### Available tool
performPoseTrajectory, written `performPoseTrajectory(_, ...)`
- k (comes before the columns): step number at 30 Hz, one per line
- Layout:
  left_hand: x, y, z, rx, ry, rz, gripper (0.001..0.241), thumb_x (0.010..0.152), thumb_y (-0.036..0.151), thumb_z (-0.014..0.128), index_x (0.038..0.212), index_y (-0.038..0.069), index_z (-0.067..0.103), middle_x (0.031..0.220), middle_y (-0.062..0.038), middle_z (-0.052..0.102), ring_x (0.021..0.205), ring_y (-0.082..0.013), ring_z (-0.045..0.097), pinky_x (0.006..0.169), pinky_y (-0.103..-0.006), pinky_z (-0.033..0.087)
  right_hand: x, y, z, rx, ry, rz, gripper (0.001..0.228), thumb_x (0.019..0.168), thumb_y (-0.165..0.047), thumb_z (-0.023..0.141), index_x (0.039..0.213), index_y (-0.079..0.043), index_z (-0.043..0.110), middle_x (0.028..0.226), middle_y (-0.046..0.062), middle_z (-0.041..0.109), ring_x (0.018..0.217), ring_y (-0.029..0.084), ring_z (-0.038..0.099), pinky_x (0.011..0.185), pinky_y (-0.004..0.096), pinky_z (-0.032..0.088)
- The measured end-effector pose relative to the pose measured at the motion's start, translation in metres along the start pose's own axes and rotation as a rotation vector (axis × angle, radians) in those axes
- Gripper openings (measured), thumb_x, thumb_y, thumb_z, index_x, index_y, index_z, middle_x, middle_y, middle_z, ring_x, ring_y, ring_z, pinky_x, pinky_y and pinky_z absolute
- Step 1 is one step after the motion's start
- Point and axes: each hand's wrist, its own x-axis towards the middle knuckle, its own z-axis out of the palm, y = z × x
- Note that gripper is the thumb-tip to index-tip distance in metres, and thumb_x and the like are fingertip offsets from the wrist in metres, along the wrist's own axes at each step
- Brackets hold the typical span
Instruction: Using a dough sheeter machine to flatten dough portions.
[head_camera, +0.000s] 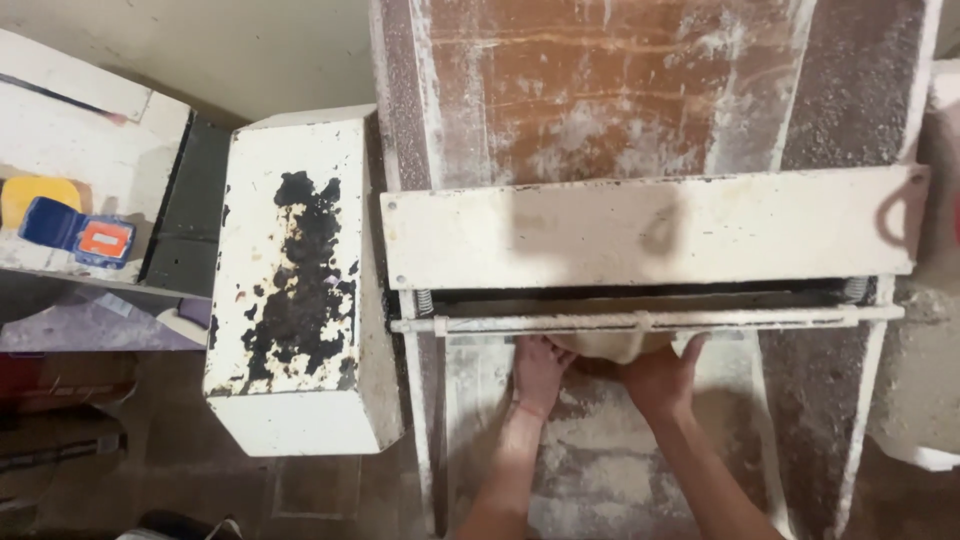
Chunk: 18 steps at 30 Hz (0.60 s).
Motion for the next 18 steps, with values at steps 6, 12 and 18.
performPoseTrajectory(6,-0.08,0.023,-0.005,-0.058,0.147,-0.044,0.036,0.092,0.017,0.071,0.127,0.011,0.063,0.114,-0.002,0.066,0.103,-0.0165,0.064,0.085,-0.0348,0.056,0.012,0.042,-0.211,-0.271,0.121,-0.107,0.043,0.102,-0.029,0.063,0.142,-0.014,0.055,0.117,0.0,0.062,0.099,0.018,0.055,0.093,0.046,0.031)
performPoseTrajectory(12,-0.122,-0.057,-0.066,0.201,0.064,0.111,0.03,0.096,0.012,0.072,0.123,0.001,0.065,0.104,-0.001,0.071,0.092,-0.0101,0.066,0.078,-0.0254,0.054,-0.03,0.051,-0.254,-0.458,0.274,-0.099,0.029,0.098,-0.014,0.071,0.125,-0.009,0.063,0.102,0.001,0.063,0.089,0.014,0.056,0.072,0.032,0.046)
performPoseTrajectory(18,-0.163,-0.089,-0.082,0.326,0.12,0.016,0.025,0.095,0.019,0.072,0.115,0.005,0.067,0.1,0.0,0.07,0.088,-0.0089,0.066,0.075,-0.0279,0.056,-0.059,0.053,-0.269,-0.696,0.415,-0.073,0.032,0.094,-0.012,0.069,0.125,-0.005,0.063,0.103,0.005,0.066,0.091,0.017,0.062,0.074,0.037,0.054)
